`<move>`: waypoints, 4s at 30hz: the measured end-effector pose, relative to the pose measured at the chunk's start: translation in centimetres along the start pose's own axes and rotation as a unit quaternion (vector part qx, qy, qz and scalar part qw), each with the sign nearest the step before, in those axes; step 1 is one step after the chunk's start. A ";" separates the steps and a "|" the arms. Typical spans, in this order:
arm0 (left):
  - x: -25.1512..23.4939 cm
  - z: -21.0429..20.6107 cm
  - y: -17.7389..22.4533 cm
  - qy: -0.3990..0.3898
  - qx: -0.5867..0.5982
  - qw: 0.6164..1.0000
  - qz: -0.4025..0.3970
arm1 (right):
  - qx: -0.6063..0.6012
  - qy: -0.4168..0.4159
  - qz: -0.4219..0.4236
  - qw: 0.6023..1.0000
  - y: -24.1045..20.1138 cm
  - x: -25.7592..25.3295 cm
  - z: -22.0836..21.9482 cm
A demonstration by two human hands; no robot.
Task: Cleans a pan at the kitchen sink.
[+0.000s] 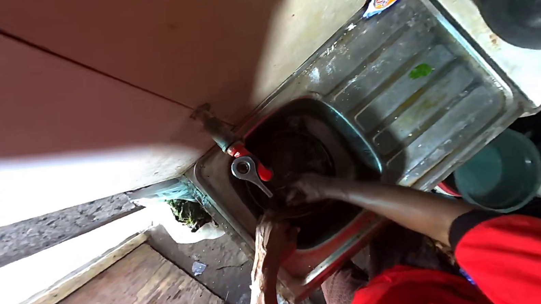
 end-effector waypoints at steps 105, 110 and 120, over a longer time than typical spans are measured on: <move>7.7 -1.9 -0.2 0.345 0.487 0.775 0.208 | 0.096 0.290 -0.202 0.931 0.1 -1.9 5.0; 7.3 -1.7 -0.2 0.363 0.536 0.740 0.184 | -0.014 0.140 -0.213 0.967 0.6 1.3 -3.3; 7.1 -1.3 -0.4 0.334 0.426 0.805 0.242 | -0.007 0.268 -0.085 0.960 -1.5 -4.0 3.0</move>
Point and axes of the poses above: each hand's wrist, its own x-axis away from the middle knuckle, its own z-axis out of the back of the hand, y = z × x, the point moved 5 cm from there along -x, towards the middle knuckle, and after that the axes turned 15 degrees about -y, right-handed, at the moved point
